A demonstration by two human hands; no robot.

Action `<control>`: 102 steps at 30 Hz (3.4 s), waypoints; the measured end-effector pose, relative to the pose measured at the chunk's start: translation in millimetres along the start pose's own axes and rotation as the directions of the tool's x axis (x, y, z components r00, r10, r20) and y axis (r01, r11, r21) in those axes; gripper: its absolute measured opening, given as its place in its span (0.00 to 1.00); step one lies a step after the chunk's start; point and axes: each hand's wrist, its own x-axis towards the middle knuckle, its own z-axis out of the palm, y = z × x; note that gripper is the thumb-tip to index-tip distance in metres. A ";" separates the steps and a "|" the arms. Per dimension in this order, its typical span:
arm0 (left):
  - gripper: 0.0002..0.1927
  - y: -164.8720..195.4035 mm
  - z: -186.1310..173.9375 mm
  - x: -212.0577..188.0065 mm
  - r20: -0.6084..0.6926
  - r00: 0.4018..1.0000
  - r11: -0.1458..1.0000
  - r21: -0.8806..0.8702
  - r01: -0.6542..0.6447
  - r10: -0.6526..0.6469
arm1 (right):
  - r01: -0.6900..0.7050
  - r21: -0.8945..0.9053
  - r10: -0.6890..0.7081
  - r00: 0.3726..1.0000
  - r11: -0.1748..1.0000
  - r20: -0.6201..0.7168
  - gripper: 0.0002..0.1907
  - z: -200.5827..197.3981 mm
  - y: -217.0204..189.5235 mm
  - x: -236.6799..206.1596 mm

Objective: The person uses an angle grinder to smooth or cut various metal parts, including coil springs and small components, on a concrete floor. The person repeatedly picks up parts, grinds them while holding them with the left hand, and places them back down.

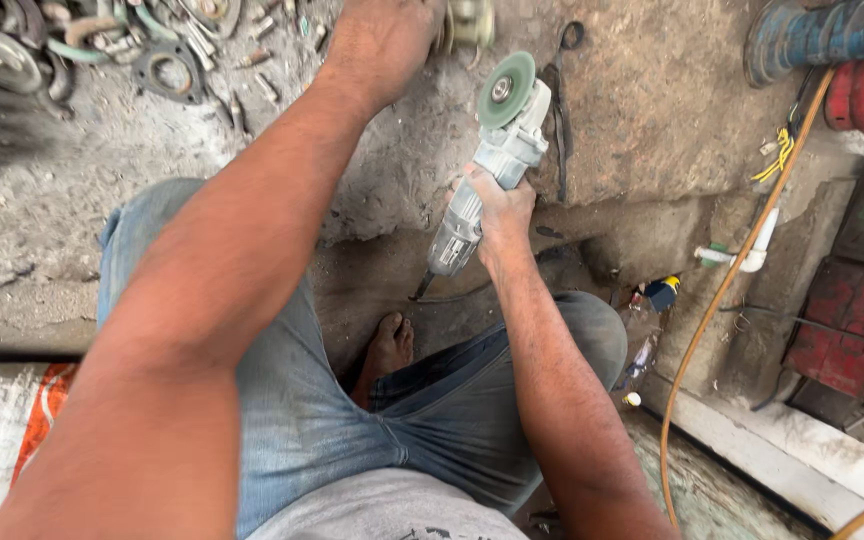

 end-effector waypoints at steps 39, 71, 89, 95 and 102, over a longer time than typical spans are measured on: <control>0.22 1.3 17.2 -6.0 -0.097 0.988 0.992 0.053 -0.119 0.123 | 0.000 -0.232 -0.020 0.996 0.973 -0.083 0.18 1.1 -0.8 21.2; 0.19 0.5 20.6 -1.2 -0.080 0.993 0.997 0.009 -0.082 0.083 | -0.036 -0.244 0.015 0.996 0.969 -0.089 0.16 -5.8 14.0 24.3; 0.19 5.2 6.7 -2.6 0.011 0.999 0.999 -0.005 -0.052 0.052 | -0.056 -0.238 0.044 0.997 0.970 -0.056 0.16 -4.6 12.7 19.5; 0.26 5.7 -0.9 -1.9 -0.057 0.995 0.996 0.028 -0.082 0.084 | -0.032 -0.143 0.023 0.998 0.989 -0.065 0.16 -4.4 -4.1 13.2; 0.14 -7.1 11.5 5.7 0.126 0.992 0.991 0.133 -0.026 0.009 | 0.246 0.056 -0.236 0.962 0.968 -0.137 0.17 -25.2 -39.4 28.2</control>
